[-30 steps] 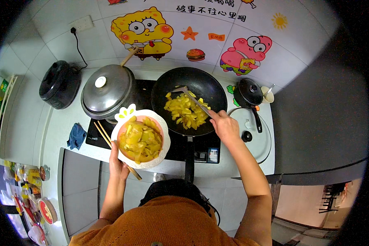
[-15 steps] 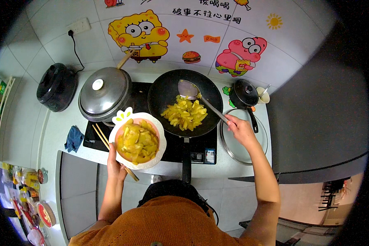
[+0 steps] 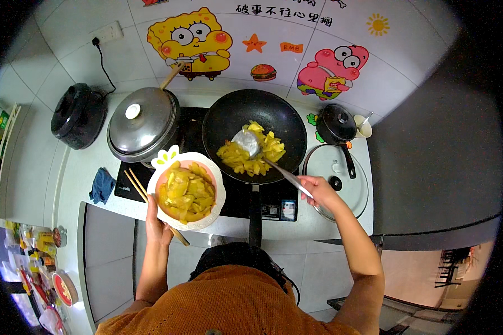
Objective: The person stir-fries sliced potatoes in a wok with a spatula, then retrieves a bowl from a drawer and transfers the cooked potatoes into the bowl using the spatula.
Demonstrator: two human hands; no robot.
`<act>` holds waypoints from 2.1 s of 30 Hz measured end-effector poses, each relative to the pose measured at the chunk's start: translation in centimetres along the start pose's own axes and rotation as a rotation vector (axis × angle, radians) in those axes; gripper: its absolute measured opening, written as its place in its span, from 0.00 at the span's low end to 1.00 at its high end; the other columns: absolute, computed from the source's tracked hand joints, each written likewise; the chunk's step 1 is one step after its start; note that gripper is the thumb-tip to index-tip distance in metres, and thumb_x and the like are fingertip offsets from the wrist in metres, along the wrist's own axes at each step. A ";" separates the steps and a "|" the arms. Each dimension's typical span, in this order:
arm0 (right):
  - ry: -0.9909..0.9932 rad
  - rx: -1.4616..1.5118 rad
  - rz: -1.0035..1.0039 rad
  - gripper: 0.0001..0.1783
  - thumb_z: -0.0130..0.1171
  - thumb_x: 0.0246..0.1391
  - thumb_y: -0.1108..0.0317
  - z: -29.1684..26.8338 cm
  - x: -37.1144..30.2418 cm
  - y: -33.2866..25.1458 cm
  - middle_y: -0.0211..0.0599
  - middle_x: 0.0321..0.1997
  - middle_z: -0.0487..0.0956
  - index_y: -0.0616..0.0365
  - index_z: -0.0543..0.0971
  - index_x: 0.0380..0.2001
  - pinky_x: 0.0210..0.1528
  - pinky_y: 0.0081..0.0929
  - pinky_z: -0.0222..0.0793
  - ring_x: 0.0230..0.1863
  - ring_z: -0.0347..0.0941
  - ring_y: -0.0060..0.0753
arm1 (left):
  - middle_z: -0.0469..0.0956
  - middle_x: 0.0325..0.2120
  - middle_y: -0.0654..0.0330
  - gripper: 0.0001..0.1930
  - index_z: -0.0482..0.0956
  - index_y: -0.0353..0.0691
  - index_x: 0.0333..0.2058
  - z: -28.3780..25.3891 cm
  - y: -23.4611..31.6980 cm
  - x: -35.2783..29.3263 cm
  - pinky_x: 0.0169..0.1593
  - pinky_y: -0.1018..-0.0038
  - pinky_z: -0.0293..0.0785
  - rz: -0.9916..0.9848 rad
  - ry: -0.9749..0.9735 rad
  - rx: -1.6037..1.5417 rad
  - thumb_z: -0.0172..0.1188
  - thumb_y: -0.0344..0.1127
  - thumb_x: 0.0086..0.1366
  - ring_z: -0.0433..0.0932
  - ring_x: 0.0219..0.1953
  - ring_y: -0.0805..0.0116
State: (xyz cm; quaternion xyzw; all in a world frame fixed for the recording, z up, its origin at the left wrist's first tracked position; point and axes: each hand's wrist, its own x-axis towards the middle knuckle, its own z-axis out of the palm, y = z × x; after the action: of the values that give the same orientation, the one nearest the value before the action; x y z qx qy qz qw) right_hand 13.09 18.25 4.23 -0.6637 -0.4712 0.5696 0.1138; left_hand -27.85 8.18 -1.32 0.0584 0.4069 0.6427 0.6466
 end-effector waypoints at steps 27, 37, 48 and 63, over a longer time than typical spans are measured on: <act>-0.005 0.356 -0.025 0.20 0.43 0.64 0.58 0.9 -4.0 -1.7 0.27 0.18 0.69 0.56 0.69 0.54 0.10 0.14 0.46 0.11 0.56 0.14 | 0.76 0.28 0.67 0.22 0.71 0.41 0.45 1.5 0.8 -0.1 0.13 0.87 0.48 -0.009 -0.017 0.009 0.47 0.55 0.67 0.64 0.15 0.85; 0.111 0.112 -0.179 0.20 0.49 0.62 0.62 1.9 -15.0 -6.2 0.25 0.17 0.68 0.58 0.70 0.54 0.10 0.13 0.44 0.10 0.54 0.11 | 0.75 0.25 0.67 0.23 0.71 0.40 0.42 1.0 0.6 0.4 0.15 0.85 0.47 -0.024 -0.079 0.061 0.44 0.55 0.68 0.61 0.14 0.84; 0.383 -0.362 -0.471 0.22 0.59 0.54 0.67 11.3 -18.3 -3.8 0.29 0.22 0.74 0.54 0.73 0.53 0.25 0.19 0.68 0.20 0.68 0.19 | 0.73 0.27 0.69 0.23 0.71 0.41 0.43 0.6 0.0 0.6 0.16 0.86 0.47 0.008 -0.239 -0.035 0.42 0.56 0.69 0.62 0.17 0.84; 0.727 -0.835 -0.861 0.26 0.62 0.46 0.70 19.1 -18.1 -0.2 0.35 0.20 0.70 0.49 0.75 0.52 0.19 0.29 0.67 0.17 0.69 0.32 | 0.75 0.32 0.68 0.25 0.69 0.41 0.46 1.1 -0.3 0.3 0.17 0.86 0.48 0.076 -0.280 -0.023 0.41 0.58 0.68 0.65 0.21 0.85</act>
State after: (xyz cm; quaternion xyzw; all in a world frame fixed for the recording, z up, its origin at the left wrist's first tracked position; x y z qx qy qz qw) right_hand -1.86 -2.70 9.90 -0.5546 -0.8037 -0.0131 0.2151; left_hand -26.98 8.82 -0.94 0.1555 0.3028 0.6570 0.6727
